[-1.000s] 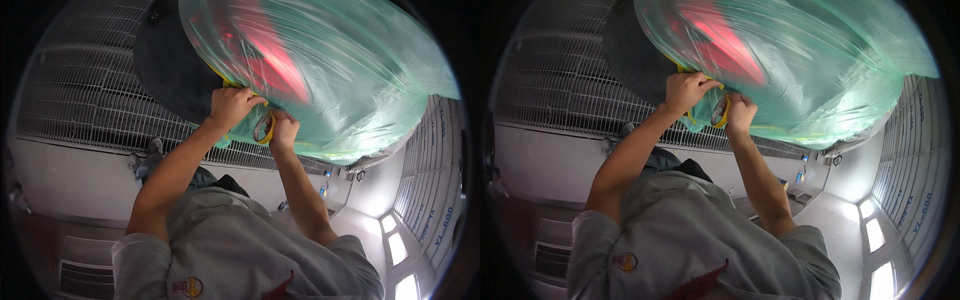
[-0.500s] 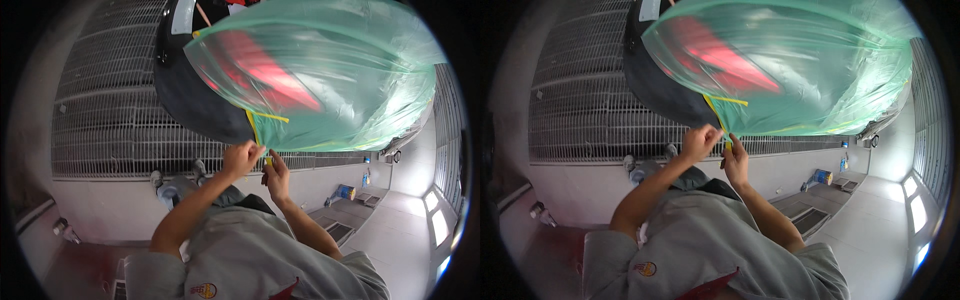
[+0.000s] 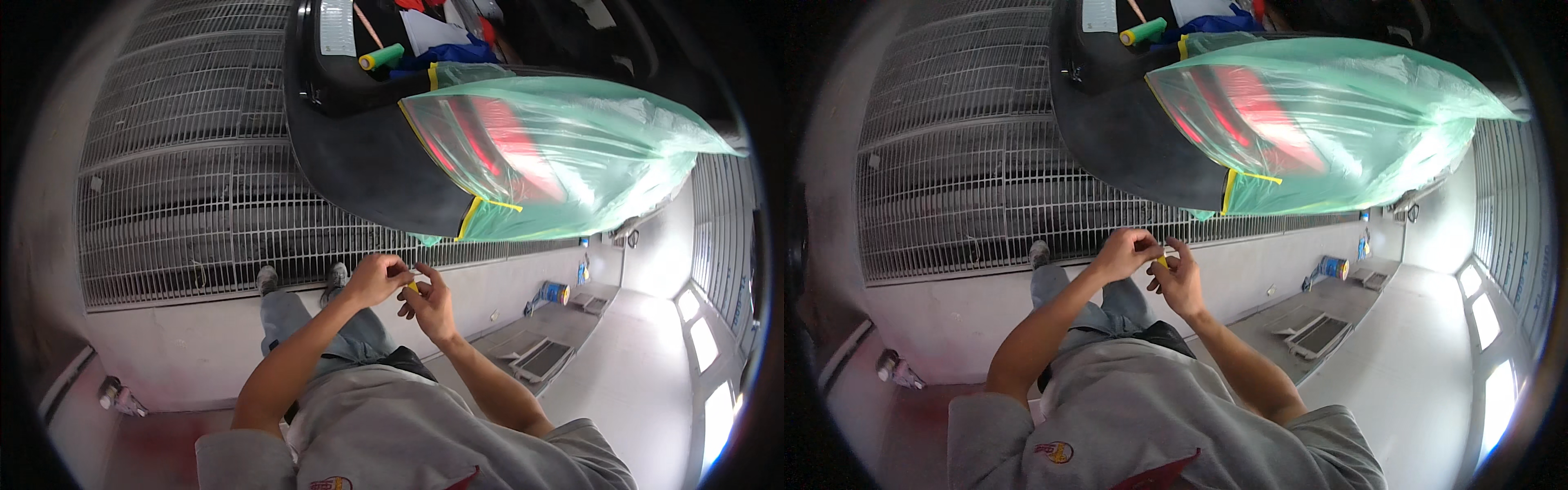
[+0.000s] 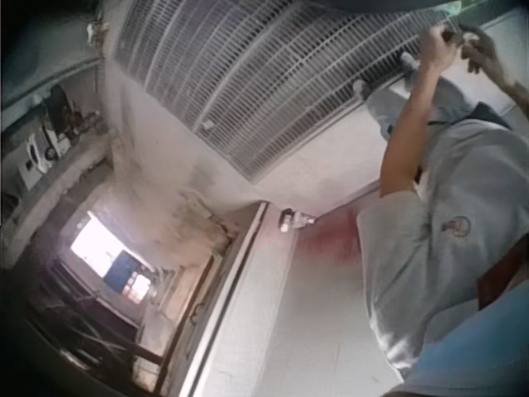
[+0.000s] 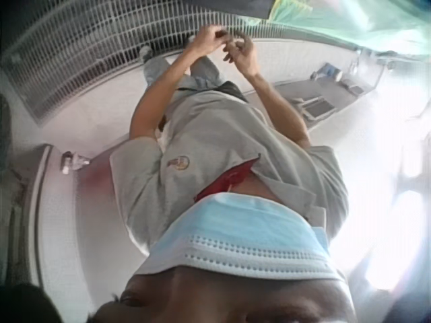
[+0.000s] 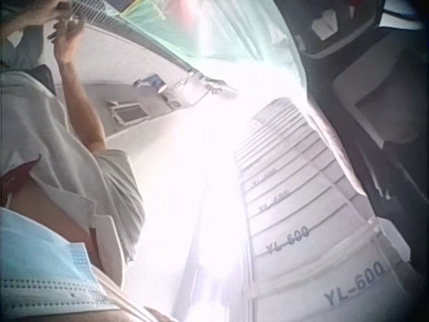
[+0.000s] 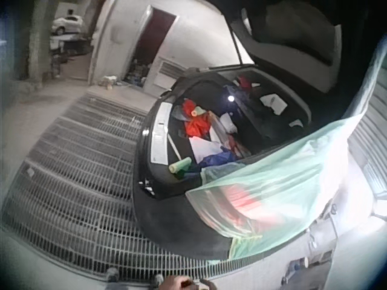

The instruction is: The person places a green plastic sheet over the rear of a black car and secures it with yellow masking tape. They smooth the plastic, apply tape along the edges and seams, and adjust the sheet to cover the trunk and rear bumper area.

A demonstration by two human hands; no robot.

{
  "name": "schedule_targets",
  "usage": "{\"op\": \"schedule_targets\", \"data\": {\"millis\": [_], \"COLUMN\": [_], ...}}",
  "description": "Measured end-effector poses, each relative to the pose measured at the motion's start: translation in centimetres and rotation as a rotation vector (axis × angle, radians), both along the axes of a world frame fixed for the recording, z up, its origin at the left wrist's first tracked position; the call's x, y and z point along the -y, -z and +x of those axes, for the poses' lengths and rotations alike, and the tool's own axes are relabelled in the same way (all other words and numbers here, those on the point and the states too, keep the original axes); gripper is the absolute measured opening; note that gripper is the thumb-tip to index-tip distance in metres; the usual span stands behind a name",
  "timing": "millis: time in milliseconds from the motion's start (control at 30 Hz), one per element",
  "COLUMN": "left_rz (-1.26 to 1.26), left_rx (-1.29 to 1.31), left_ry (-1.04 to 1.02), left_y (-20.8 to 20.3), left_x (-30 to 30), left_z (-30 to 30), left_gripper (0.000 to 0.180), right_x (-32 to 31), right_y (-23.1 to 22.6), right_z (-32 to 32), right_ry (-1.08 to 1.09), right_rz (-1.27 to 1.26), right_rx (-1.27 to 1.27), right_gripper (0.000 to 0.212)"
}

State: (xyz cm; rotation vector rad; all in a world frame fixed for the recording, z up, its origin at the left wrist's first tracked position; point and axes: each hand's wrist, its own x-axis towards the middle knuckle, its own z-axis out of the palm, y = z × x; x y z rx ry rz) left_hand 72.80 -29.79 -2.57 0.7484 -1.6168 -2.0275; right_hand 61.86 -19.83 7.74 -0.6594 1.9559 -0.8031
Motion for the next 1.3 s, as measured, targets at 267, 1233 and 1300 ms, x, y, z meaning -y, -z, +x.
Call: {"op": "schedule_targets", "data": {"millis": [267,1233,1300], "left_rz": [0.131,-1.072,-1.321], "left_rx": [-0.023,0.137,0.115], "left_ry": [0.209,-0.254,-0.405], "left_y": [-0.9,9.6,8.6], "left_x": [2.6,-2.2,1.2], "left_z": [-1.7,-20.1,-20.2], "left_gripper": [0.022,0.011,0.012], "right_x": [0.5,-5.7,-4.5], "right_y": [-2.8,18.1,20.0], "right_z": [0.5,-21.4,-22.7], "right_ry": [0.133,0.028,-0.072], "right_rz": [-0.004,-0.481,-0.648], "right_rx": [-0.042,0.22,0.186], "right_gripper": [0.052,0.04,0.043]}}
